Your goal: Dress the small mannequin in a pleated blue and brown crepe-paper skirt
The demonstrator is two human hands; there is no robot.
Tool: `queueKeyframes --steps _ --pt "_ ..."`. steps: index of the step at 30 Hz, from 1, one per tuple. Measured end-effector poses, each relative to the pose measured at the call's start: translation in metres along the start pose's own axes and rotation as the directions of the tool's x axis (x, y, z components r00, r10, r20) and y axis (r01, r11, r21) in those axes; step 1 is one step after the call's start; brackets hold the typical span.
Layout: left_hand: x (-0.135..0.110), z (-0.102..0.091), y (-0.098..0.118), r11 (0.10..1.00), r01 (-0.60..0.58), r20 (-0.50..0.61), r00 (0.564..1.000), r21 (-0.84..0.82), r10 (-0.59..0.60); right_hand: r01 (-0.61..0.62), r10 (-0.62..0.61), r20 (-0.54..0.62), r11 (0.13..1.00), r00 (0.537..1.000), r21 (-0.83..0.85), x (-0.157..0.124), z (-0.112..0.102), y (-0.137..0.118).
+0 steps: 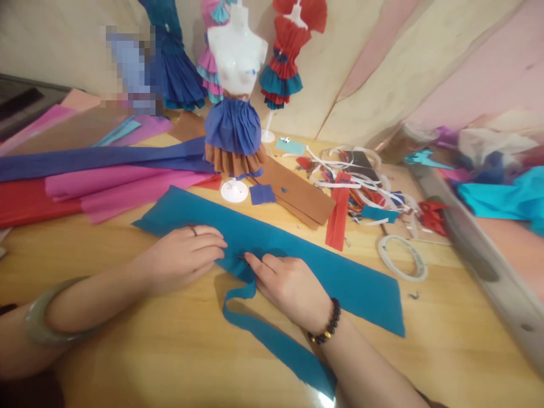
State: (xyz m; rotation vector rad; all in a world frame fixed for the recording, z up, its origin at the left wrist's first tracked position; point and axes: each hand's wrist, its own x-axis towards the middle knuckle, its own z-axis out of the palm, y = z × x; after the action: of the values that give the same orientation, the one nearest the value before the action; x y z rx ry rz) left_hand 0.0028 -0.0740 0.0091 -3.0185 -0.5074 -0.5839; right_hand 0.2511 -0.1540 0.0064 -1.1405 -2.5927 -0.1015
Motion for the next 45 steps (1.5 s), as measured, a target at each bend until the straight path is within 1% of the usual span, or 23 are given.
queueKeyframes --steps 11,20,25,35,45 --pt "0.0006 -0.0021 0.0006 1.0 -0.01 -0.036 0.999 -0.015 0.01 -0.016 0.015 0.012 0.999 1.0 0.05 -0.0035 -0.0006 0.003" --pt "0.0004 0.0003 -0.0007 1.0 -0.016 -0.065 0.998 0.0 0.016 -0.01 0.01 0.007 0.999 1.0 0.044 -0.0024 -0.0016 0.0027" --pt "0.0017 -0.0009 -0.0008 0.999 -0.035 -0.062 0.997 0.008 0.035 0.003 -0.003 -0.001 0.999 1.0 0.054 -0.0019 -0.0022 0.0028" --pt "0.0013 -0.0006 -0.0013 0.997 -0.052 -0.057 0.997 0.049 0.055 0.015 -0.014 -0.014 0.999 1.0 0.04 -0.0022 -0.0036 0.0025" --pt "0.002 -0.0006 -0.0011 0.998 -0.063 -0.071 0.995 0.019 0.064 0.012 -0.012 -0.023 1.0 1.0 0.002 -0.0002 -0.0043 0.0014"
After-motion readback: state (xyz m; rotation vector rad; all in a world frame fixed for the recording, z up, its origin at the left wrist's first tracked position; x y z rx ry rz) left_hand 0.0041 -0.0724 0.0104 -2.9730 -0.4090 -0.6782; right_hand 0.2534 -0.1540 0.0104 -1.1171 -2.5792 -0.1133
